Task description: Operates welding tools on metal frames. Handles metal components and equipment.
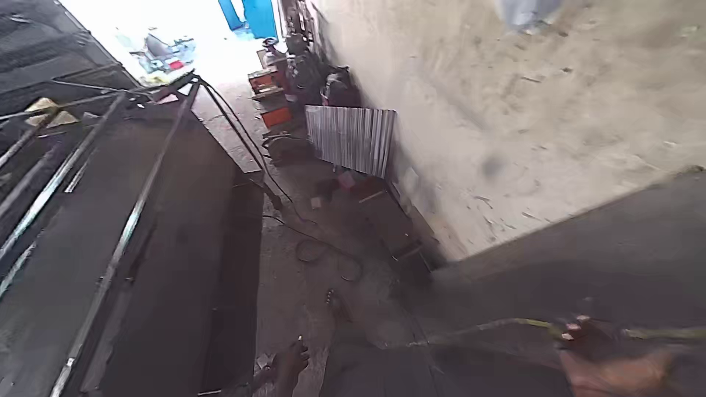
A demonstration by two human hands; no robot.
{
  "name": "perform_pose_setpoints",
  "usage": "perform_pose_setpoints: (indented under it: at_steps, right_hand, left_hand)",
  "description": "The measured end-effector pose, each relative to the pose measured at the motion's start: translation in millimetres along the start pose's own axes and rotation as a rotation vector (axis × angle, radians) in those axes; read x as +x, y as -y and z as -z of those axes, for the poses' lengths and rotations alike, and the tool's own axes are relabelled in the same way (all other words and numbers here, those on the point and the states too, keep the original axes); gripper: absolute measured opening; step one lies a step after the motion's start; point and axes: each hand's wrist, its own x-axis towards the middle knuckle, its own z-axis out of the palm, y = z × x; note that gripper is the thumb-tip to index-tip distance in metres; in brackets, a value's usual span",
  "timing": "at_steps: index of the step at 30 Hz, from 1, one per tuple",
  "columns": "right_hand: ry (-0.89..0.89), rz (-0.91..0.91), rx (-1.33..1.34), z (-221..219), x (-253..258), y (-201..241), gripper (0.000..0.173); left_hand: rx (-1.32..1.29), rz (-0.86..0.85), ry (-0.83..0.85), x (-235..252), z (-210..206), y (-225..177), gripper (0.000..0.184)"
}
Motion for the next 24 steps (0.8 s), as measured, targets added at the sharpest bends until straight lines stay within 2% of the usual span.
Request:
perform_pose_setpoints:
  at_steps: [1,2,3,5,7,8,10,12,13,14,15,17,18,19,22,24]
  right_hand:
    - [-0.158,-0.108,-0.253,-7.7,13.2,-40.7,0.083]
    - [-0.237,-0.222,-0.525,-16.1,27.6,-80.2,0.071]
    - [-0.213,-0.344,-0.821,-20.0,40.7,-115.6,0.062]
    - [0.072,-0.603,-1.39,-24.9,66.6,-174.3,0.058]
    - [0.467,-0.658,-1.819,-58.5,97.5,-225.5,0.058]
    - [0.633,-0.628,-1.952,-87.9,108.5,-247.1,0.059]
    - [0.831,-0.565,-2.045,-156.4,125.3,-284.4,0.06]
    - [0.981,-0.468,-2.038,-223.6,149.4,-319.5,0.059]
    - [1.049,-0.401,-2.028,-264.3,159.6,-332.5,0.058]
    - [1.116,-0.33,-2.012,-307.6,167.8,-343.3,0.057]
    - [1.188,-0.256,-1.972,-350.8,176.0,-352.7,0.057]
    - [1.328,-0.093,-1.837,-436.1,195.4,-370.7,0.055]
    - [1.383,-0.019,-1.756,-482.5,204.1,-379.5,0.051]
    - [1.427,0.042,-1.667,-531.9,210.8,-386.7,0.048]
    - [1.533,0.202,-1.433,-665.9,221.2,-413.7,0.044]
    - [1.576,0.272,-1.384,-753.3,228.9,-438.9,0.045]
  left_hand:
    - [-0.001,-0.036,0.005,6.1,4.0,-28.1,0.052]
    - [0.018,-0.09,0.012,12.0,7.4,-59.9,0.05]
    - [0.059,-0.168,0.013,13.8,12.2,-92.4,0.047]
    - [0.2,-0.434,-0.038,2.8,33.4,-159.7,0.037]
    - [0.37,-0.835,-0.245,-17.4,61.6,-234.4,0.027]
    - [0.405,-1.053,-0.387,-31.4,76.1,-270.1,0.024]
    - [0.463,-1.382,-0.667,-67.1,107.7,-336.7,0.021]
    - [0.518,-1.507,-0.926,-95.5,141.8,-391.9,0.025]
    - [0.535,-1.498,-1.048,-102.9,158.5,-416.2,0.029]
    - [0.565,-1.399,-1.143,-108.2,174.0,-436.0,0.035]
    - [0.597,-1.219,-1.176,-114.2,185.7,-450.4,0.046]
    - [0.661,-0.863,-1.134,-113.3,203.7,-468.8,0.074]
    - [0.698,-0.743,-1.105,-106.3,210.4,-474.8,0.083]
    - [0.745,-0.669,-1.108,-95.8,213.3,-478.4,0.086]
    - [0.876,-0.611,-1.252,-60.7,215.7,-469.5,0.078]
    - [0.88,-0.523,-1.183,-74.3,210.1,-482.5,0.074]
